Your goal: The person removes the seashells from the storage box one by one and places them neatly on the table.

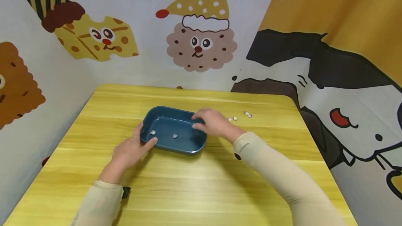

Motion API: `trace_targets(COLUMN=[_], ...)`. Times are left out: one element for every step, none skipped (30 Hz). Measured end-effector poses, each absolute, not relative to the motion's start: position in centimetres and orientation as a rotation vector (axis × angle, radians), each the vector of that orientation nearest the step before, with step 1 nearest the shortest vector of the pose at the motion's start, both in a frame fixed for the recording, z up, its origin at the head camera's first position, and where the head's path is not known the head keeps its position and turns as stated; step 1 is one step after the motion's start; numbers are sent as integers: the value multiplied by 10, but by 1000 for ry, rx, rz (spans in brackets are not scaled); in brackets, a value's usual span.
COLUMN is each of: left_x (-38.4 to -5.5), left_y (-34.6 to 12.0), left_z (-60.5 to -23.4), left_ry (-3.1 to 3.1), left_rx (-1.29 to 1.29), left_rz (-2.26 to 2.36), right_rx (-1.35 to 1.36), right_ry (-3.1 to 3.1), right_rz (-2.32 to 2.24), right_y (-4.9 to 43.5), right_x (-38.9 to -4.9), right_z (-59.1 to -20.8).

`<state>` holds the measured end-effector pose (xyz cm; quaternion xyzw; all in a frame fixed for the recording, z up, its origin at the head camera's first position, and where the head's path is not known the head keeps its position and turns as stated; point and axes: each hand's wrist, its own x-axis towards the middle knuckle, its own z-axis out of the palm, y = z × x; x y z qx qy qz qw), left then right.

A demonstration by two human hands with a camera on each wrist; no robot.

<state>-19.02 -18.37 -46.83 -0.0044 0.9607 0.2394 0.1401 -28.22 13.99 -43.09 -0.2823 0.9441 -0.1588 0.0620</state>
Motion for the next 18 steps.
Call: trace_targets(left_x=[-191, -192, -192, -193, -194, -195, -195, -196, -196, -196, -195, -195, -194, -194, -193, -192, -192, -191], left_y=[-182, -181, -178, -176, -174, -172, -170, -170, -170, -171, -173, -175, -177, -179, -180, -182, -184, -185], left_z=[-470, -472, -474, -475, -477, -477, -478, -478, -478, -477, -476, -475, -474, -473, -472, -471, -470, -469], left_ry=[2775, 2776, 2773, 2771, 2766, 2763, 2762, 2762, 2763, 2766, 2771, 2776, 2778, 2781, 2784, 2787, 2786, 2784], left_rx=[-8, 1, 8, 16, 24, 32, 37, 35, 27, 19, 12, 5, -3, -8, -9, -6, -5, -3], left_rz=[696, 697, 701, 707, 712, 717, 721, 721, 721, 713, 706, 701, 695, 693, 691, 692, 696, 701], right_rx=[-897, -926, -932, -930, -924, -931, -941, -963, -992, -1025, -1058, -1086, -1105, -1119, -1123, -1124, -1131, -1147], right_ry=[2798, 2756, 2728, 2712, 2709, 2715, 2722, 2732, 2735, 2735, 2731, 2726, 2722, 2720, 2714, 2706, 2696, 2682], right_rz=[-388, -305, -232, -183, -143, -121, -123, -146, -179, -215, -243, -260, -268, -267, -263, -254, -244, -235], right_y=[126, 115, 106, 99, 94, 90, 87, 84, 81, 79, 77, 74, 72, 70, 67, 65, 63, 60], right_x=[-283, -283, -284, -285, -286, -287, -287, -287, -288, -288, -288, -288, -288, -288, -288, -287, -287, -286], right_z=[-438, -446, -453, -461, -468, -473, -478, -481, -483, -485, -485, -485, -485, -485, -485, -485, -485, -486])
